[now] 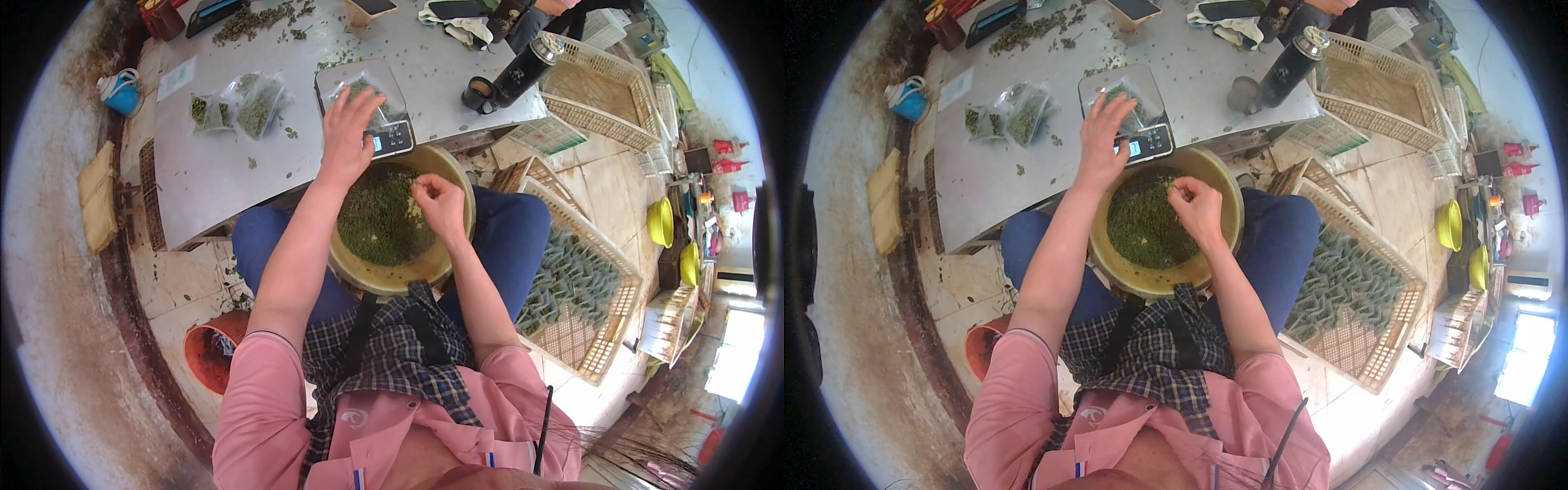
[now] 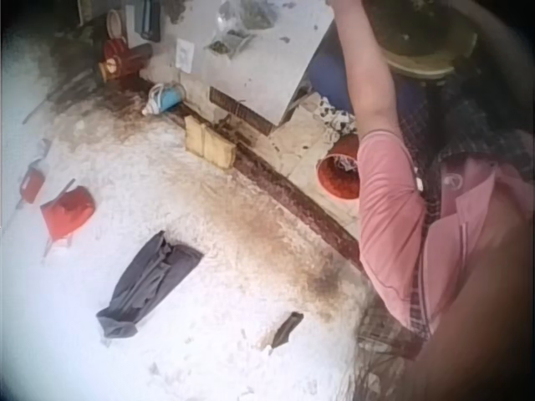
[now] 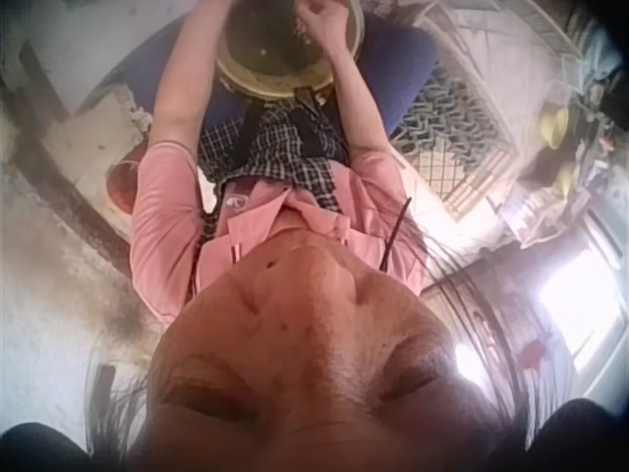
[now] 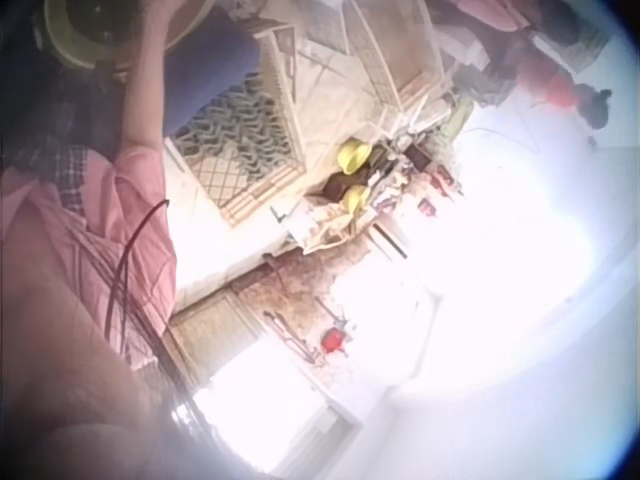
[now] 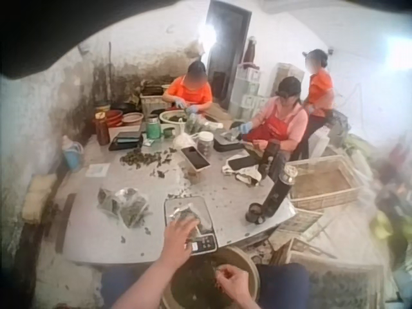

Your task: The person scoops dried green vegetables from a bowl into small plastic bags, weighs each bag on a digital scale, and places the filled bags into a basket. The process is repeated continuously.

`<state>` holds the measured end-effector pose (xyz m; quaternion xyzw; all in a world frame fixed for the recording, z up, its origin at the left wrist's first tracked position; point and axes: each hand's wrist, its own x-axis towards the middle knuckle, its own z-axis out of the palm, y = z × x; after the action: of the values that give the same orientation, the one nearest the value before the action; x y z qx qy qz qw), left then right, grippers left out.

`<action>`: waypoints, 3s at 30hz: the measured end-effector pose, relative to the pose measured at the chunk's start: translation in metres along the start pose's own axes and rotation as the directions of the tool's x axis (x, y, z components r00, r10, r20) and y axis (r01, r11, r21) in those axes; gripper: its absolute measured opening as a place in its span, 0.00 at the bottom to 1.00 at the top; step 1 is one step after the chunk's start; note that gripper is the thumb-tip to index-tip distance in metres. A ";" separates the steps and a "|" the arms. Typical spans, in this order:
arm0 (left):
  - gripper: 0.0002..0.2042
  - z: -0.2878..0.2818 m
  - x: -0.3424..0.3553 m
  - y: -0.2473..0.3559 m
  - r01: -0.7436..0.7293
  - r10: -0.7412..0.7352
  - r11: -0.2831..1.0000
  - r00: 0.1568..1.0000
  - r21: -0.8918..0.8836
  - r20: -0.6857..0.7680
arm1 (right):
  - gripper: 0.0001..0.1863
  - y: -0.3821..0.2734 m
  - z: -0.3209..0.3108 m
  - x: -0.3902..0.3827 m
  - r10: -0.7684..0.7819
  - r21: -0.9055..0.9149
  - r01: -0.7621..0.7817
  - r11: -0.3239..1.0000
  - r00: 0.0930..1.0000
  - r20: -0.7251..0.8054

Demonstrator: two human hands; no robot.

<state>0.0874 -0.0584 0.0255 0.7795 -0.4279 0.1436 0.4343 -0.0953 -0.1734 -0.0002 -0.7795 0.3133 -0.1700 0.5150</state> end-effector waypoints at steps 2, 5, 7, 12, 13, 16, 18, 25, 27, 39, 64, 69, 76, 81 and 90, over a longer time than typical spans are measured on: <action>0.32 -0.009 -0.004 0.000 0.037 -0.038 0.999 0.999 -0.034 -0.024 | 0.11 0.024 -0.003 -0.008 -0.020 -0.142 0.022 0.990 1.000 0.018; 0.30 -0.023 -0.014 -0.008 0.133 -0.148 0.983 0.983 -0.129 -0.111 | 0.15 0.033 -0.003 -0.015 -0.093 -0.351 0.099 0.931 0.995 0.034; 0.30 -0.036 -0.017 -0.008 0.232 -0.255 0.956 0.959 -0.177 -0.120 | 0.13 0.024 0.000 -0.011 -0.229 -0.279 0.199 0.940 0.970 -0.078; 0.27 -0.056 -0.021 -0.017 0.370 -0.423 0.883 0.894 -0.289 -0.146 | 0.09 -0.004 0.011 0.010 -0.414 -0.227 0.370 0.901 0.888 -0.198; 0.27 -0.057 -0.021 -0.017 0.384 -0.442 0.870 0.885 -0.309 -0.148 | 0.09 -0.009 0.014 0.014 -0.443 -0.241 0.393 0.887 0.871 -0.212; 0.25 -0.057 -0.021 -0.018 0.413 -0.491 0.832 0.858 -0.370 -0.148 | 0.10 -0.023 0.025 0.029 -0.548 -0.312 0.471 0.825 0.800 -0.243; 0.24 -0.054 -0.021 -0.020 0.422 -0.514 0.808 0.846 -0.411 -0.143 | 0.11 -0.031 0.034 0.044 -0.639 -0.393 0.527 0.753 0.729 -0.245; 0.26 -0.042 -0.017 -0.015 0.377 -0.422 0.876 0.902 -0.299 -0.098 | 0.08 -0.087 0.037 0.089 -0.836 -0.612 0.674 0.413 0.547 0.037; 0.28 -0.038 -0.016 -0.014 0.230 -0.251 0.960 0.959 -0.158 -0.129 | 0.08 -0.120 0.022 0.088 -0.872 -0.570 0.747 0.342 0.479 0.104; 0.26 -0.022 -0.038 0.036 0.623 -0.310 0.513 0.776 -0.590 0.550 | 0.40 -0.182 -0.050 0.035 -0.420 -0.363 0.720 0.591 0.660 0.623; 0.30 0.005 -0.082 0.182 0.479 0.064 0.650 0.738 -0.589 0.672 | 0.26 -0.042 -0.160 -0.121 -0.247 -0.219 0.242 0.945 0.969 0.005; 0.26 0.024 -0.071 0.162 0.448 0.062 0.736 0.703 -0.508 0.709 | 0.10 0.014 -0.247 -0.190 -0.149 -0.203 0.016 0.979 0.737 -0.659; 0.17 0.028 -0.106 0.069 0.637 -0.207 0.624 0.693 -0.453 0.690 | 0.12 0.240 -0.371 -0.283 0.324 0.105 -0.588 0.802 0.281 -0.903; 0.15 0.018 -0.123 0.063 0.687 -0.313 0.598 0.675 -0.414 0.668 | 0.18 0.352 -0.386 -0.286 0.358 0.071 -0.800 0.596 0.186 -0.915; 0.14 -0.017 -0.113 0.043 0.652 -0.363 0.578 0.744 -0.490 0.561 | 0.28 0.343 -0.346 -0.263 0.217 -0.262 -0.626 0.734 0.582 -0.783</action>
<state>-0.0110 0.0055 -0.0086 0.6754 -0.2808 -0.3141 0.6053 -0.6020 -0.3339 -0.1545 -0.6558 0.7024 -0.2318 0.1512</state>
